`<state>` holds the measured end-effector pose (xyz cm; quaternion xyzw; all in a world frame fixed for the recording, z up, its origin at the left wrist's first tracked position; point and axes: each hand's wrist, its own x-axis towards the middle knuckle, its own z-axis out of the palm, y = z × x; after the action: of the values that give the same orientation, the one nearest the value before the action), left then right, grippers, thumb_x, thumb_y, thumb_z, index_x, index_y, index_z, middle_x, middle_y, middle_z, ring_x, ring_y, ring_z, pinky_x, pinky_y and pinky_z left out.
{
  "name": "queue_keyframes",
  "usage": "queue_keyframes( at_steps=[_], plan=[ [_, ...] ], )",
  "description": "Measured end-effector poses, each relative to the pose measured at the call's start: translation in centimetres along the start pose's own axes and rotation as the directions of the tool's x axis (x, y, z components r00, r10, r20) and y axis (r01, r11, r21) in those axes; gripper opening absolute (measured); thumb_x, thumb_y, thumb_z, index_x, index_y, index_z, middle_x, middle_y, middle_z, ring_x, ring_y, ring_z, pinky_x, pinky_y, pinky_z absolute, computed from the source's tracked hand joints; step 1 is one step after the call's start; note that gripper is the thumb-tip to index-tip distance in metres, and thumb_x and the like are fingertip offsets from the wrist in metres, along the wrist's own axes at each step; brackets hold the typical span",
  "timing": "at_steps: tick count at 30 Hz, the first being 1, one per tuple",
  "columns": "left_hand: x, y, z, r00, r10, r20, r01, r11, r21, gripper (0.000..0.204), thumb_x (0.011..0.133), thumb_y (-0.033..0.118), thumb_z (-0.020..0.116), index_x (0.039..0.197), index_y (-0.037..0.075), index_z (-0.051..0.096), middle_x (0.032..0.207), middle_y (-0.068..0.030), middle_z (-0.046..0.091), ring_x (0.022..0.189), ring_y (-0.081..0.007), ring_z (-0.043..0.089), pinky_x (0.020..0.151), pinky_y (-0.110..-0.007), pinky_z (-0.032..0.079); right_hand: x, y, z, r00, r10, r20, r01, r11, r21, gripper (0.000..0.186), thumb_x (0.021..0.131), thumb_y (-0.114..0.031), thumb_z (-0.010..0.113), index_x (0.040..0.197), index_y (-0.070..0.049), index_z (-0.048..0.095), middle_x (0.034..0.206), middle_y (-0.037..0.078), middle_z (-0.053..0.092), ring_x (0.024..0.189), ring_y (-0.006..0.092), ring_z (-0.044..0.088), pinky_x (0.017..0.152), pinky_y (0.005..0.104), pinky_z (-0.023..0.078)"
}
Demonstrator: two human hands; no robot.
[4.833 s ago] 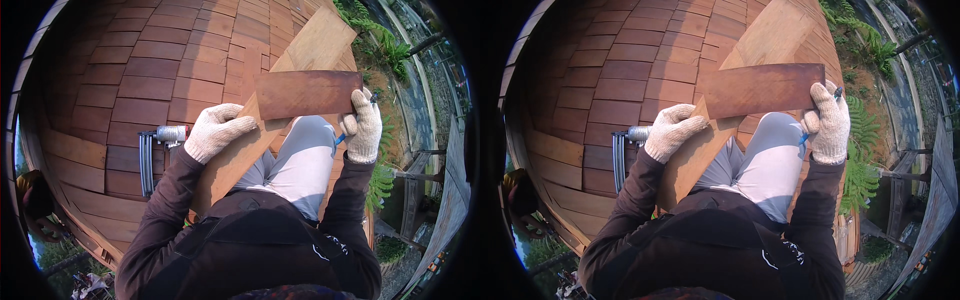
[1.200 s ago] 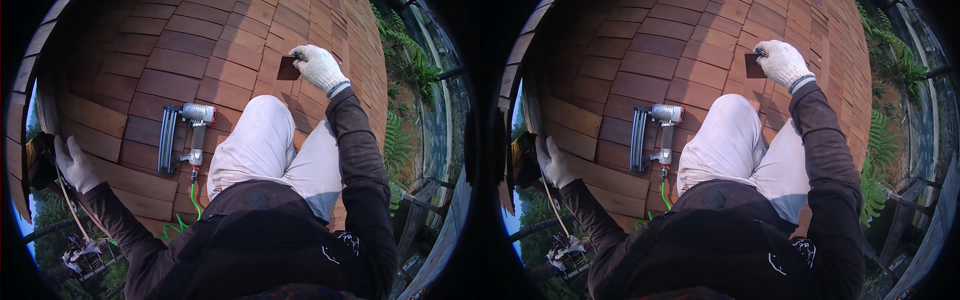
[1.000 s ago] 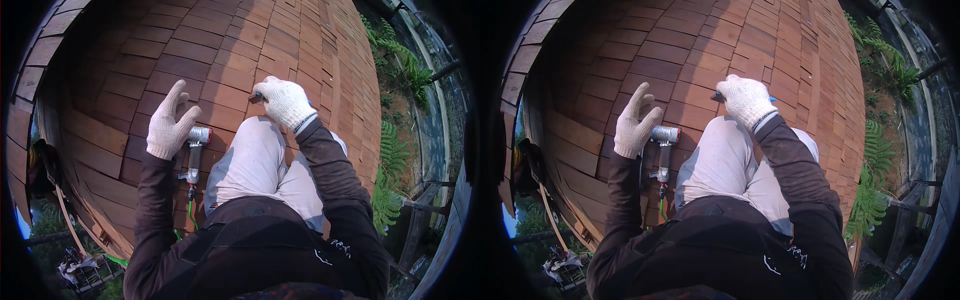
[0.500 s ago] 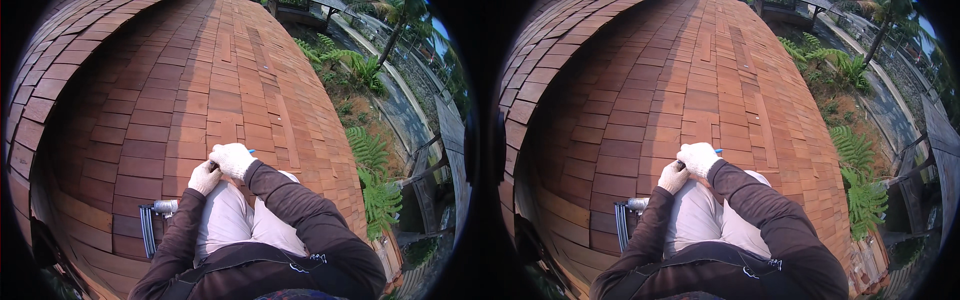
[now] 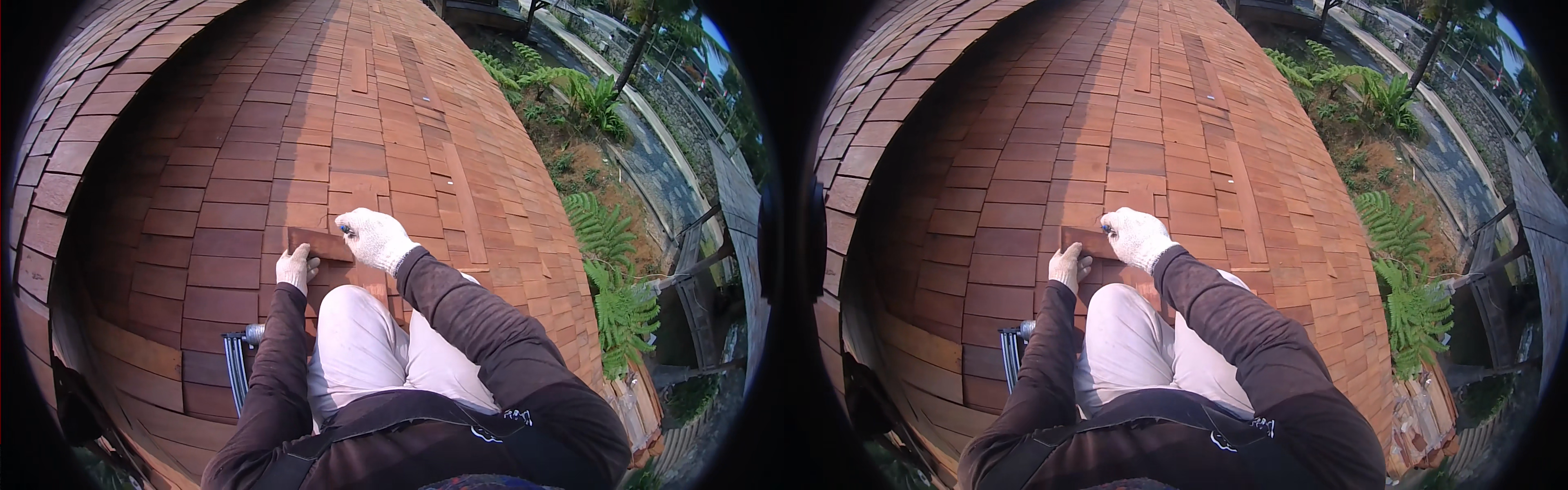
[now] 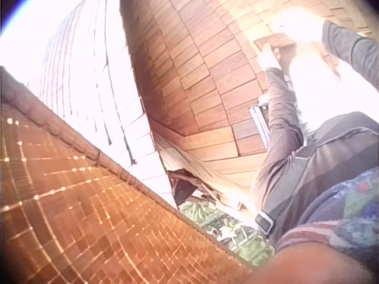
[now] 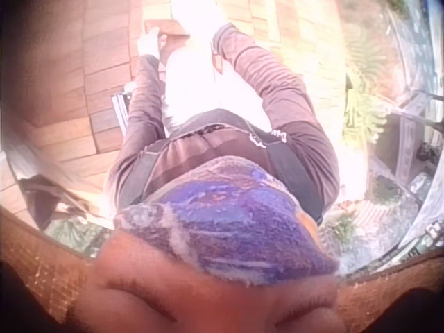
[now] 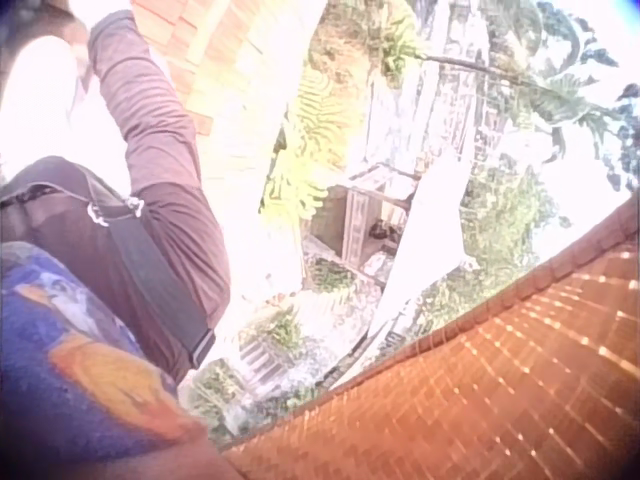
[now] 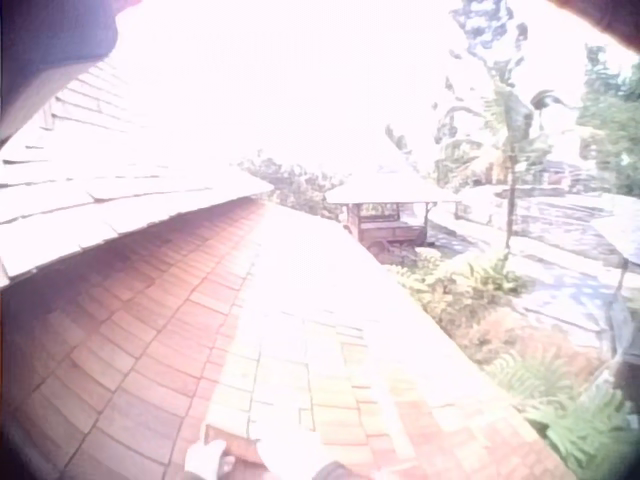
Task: The person positions wooden shingles onto a sloped roof and secures them using a pneumatic nail gun. They use a blue pen to mark a shingle held on their lap before placing and nailing it.
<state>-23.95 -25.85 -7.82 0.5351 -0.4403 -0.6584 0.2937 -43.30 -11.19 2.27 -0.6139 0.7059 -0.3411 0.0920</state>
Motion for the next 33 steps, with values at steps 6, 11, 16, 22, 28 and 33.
queue_keyframes(
  at_steps=[6,11,16,22,28,33],
  plan=[
    [0.2,0.5,-0.2,0.998,0.032,-0.046,-0.036,0.994,-0.1,0.056,0.096,0.018,0.068,0.144,0.004,0.042,0.123,-0.0109,0.06,0.099,-0.0238,0.068,0.084,-0.04,0.057,0.6,3.8,0.3,0.974,0.212,-0.077,-0.198,0.967,0.158,0.026,0.093,-0.022,0.064,0.116,-0.012,0.073,0.112,0.016,0.074,0.109,0.0346,0.07,0.096,0.0425,0.054],
    [0.3,-1.3,-3.3,0.989,0.085,-0.117,-0.116,0.951,-0.286,0.038,0.097,0.016,0.067,0.132,0.007,0.052,0.105,-0.0051,0.06,0.089,-0.0188,0.065,0.076,-0.036,0.054,1.1,3.3,0.5,0.968,0.237,-0.08,-0.217,0.955,0.2,0.027,0.094,-0.025,0.065,0.115,-0.011,0.074,0.114,0.014,0.075,0.11,0.0322,0.071,0.097,0.0397,0.055],
    [-4.3,-0.3,-1.9,0.964,0.228,-0.137,-0.26,0.918,-0.299,0.039,0.098,0.014,0.067,0.136,0.005,0.058,0.106,-0.0053,0.065,0.087,-0.0146,0.066,0.072,-0.028,0.052,1.1,3.7,0.5,0.965,0.245,-0.091,-0.224,0.955,0.195,0.027,0.093,-0.025,0.067,0.114,-0.011,0.075,0.112,0.014,0.076,0.108,0.0314,0.072,0.097,0.0392,0.055],
    [-14.7,6.7,0.7,0.806,0.578,0.128,-0.543,0.808,-0.229,0.033,0.101,0.014,0.068,0.129,-0.003,0.067,0.107,-0.0118,0.074,0.095,-0.016,0.07,0.086,-0.029,0.055,1.1,2.5,-0.1,0.962,0.25,-0.106,-0.194,0.906,0.376,0.03,0.091,-0.025,0.073,0.116,-0.007,0.075,0.109,0.011,0.078,0.104,0.0233,0.075,0.094,0.034,0.056],
    [-24.1,13.9,-0.3,-0.001,0.953,0.302,-0.95,0.093,-0.297,0.029,0.096,0.015,0.071,0.12,-0.001,0.074,0.116,-0.0174,0.072,0.111,-0.0291,0.069,0.098,-0.038,0.054,0.2,0.9,-1.7,0.966,0.252,-0.055,-0.196,0.856,0.478,0.029,0.093,-0.022,0.074,0.117,-0.006,0.076,0.109,0.009,0.079,0.1,0.0156,0.074,0.092,0.0296,0.056],
    [-27.0,16.8,-1.4,-0.226,0.942,0.248,-0.861,-0.074,-0.503,0.037,0.096,0.02,0.071,0.128,0.001,0.066,0.126,-0.0151,0.066,0.118,-0.0263,0.065,0.103,-0.037,0.049,0.5,0.5,-0.8,0.974,0.221,-0.046,-0.2,0.94,0.277,0.032,0.094,-0.031,0.07,0.117,-0.01,0.074,0.112,0.014,0.076,0.105,0.0296,0.073,0.094,0.0357,0.057]
  ],
)
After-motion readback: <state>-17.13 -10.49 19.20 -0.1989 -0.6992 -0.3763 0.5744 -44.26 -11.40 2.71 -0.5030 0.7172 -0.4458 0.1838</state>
